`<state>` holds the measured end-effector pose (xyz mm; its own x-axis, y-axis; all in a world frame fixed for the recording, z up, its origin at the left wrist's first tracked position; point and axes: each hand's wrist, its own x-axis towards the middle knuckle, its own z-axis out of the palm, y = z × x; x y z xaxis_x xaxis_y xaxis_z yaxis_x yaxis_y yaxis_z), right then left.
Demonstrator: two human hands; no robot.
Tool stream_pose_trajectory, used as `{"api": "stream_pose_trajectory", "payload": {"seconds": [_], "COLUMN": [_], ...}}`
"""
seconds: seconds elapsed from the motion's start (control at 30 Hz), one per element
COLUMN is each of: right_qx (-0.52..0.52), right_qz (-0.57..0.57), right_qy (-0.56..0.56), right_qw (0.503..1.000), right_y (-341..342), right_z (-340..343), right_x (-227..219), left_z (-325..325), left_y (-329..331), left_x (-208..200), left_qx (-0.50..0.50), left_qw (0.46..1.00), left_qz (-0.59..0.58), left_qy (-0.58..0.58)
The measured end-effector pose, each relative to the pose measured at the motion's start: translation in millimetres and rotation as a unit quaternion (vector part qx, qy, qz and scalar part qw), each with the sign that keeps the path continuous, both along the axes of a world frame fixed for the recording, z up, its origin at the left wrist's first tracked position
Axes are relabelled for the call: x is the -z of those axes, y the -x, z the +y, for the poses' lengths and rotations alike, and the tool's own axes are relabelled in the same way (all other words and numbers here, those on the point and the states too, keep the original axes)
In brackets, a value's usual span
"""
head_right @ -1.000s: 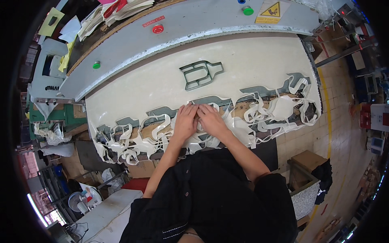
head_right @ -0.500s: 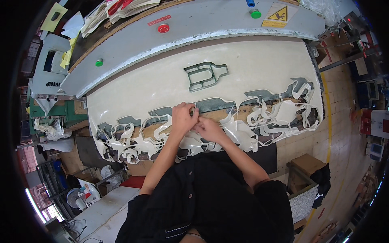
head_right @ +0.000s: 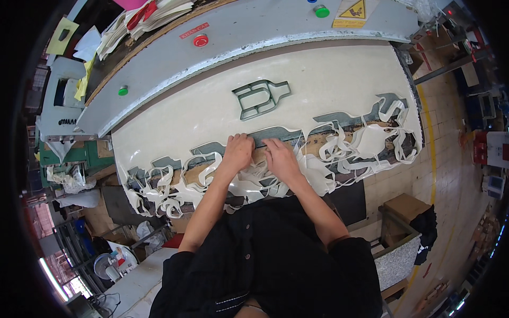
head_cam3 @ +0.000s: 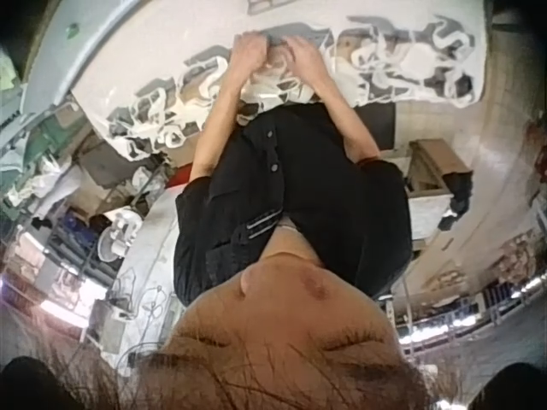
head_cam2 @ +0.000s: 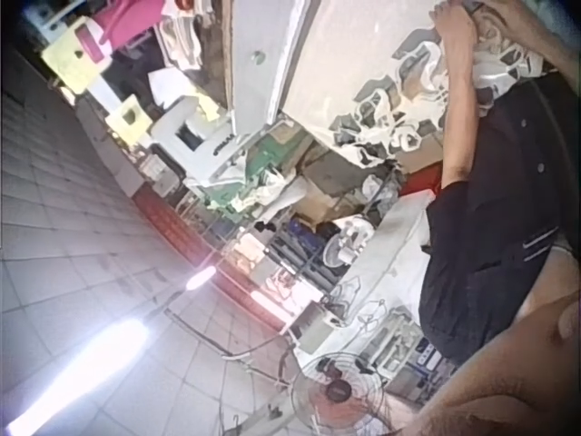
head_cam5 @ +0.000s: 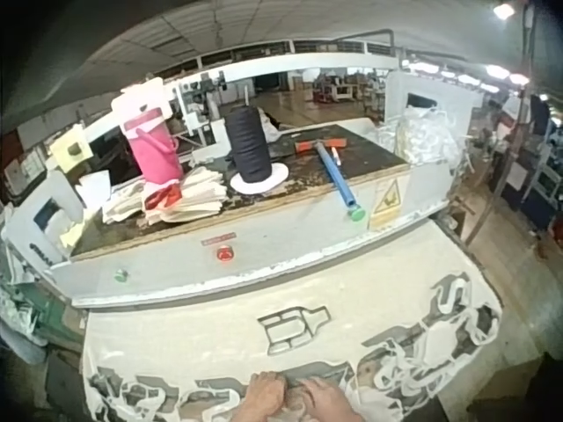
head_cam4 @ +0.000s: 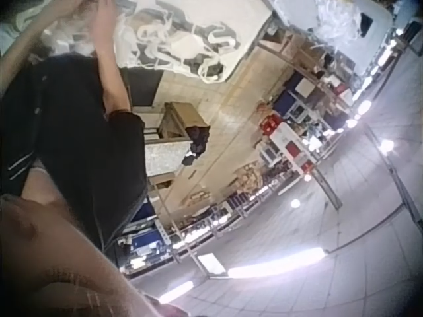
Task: Using a mallet and dies to cut and prepare shoe upper components on an industrial press.
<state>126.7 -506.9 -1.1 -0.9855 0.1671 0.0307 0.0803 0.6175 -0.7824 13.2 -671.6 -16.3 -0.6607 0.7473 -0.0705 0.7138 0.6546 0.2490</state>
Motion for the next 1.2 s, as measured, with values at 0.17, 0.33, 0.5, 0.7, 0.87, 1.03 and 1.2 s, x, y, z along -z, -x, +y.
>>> {"api": "stream_pose_trajectory", "payload": {"seconds": [0.17, 0.33, 0.5, 0.7, 0.87, 1.03, 1.2], "right_qx": [-0.117, -0.14, 0.037, 0.077, 0.029, 0.112, 0.123], "right_qz": [0.051, 0.039, -0.167, -0.216, -0.177, -0.211, -0.108], "right_qy": [0.003, 0.024, 0.499, 0.512, 0.306, 0.369, 0.029], "right_qw": [0.992, 0.989, 0.849, 0.828, 0.935, 0.898, 0.986], "right_y": [1, 10, 41, 65, 47, 43, 44], "right_z": [3, -25, -44, -50, -42, -39, -45], "right_x": [4, 35, 48, 49, 52, 46, 7], "left_z": [-32, -50, -62, -71, -84, -82, -57], "left_y": [1, -4, -9, -7, -16, -27, -49], "left_x": [-29, -19, -12, -7, 18, 22, 2], "left_qx": [0.058, 0.011, -0.133, -0.163, -0.341, -0.243, -0.3], "left_qw": [0.989, 0.964, 0.823, 0.826, 0.789, 0.9, 0.924], "left_qz": [-0.124, -0.225, -0.43, -0.416, -0.265, -0.113, -0.143], "left_qy": [-0.061, -0.144, -0.347, -0.345, -0.438, -0.344, -0.188]}}
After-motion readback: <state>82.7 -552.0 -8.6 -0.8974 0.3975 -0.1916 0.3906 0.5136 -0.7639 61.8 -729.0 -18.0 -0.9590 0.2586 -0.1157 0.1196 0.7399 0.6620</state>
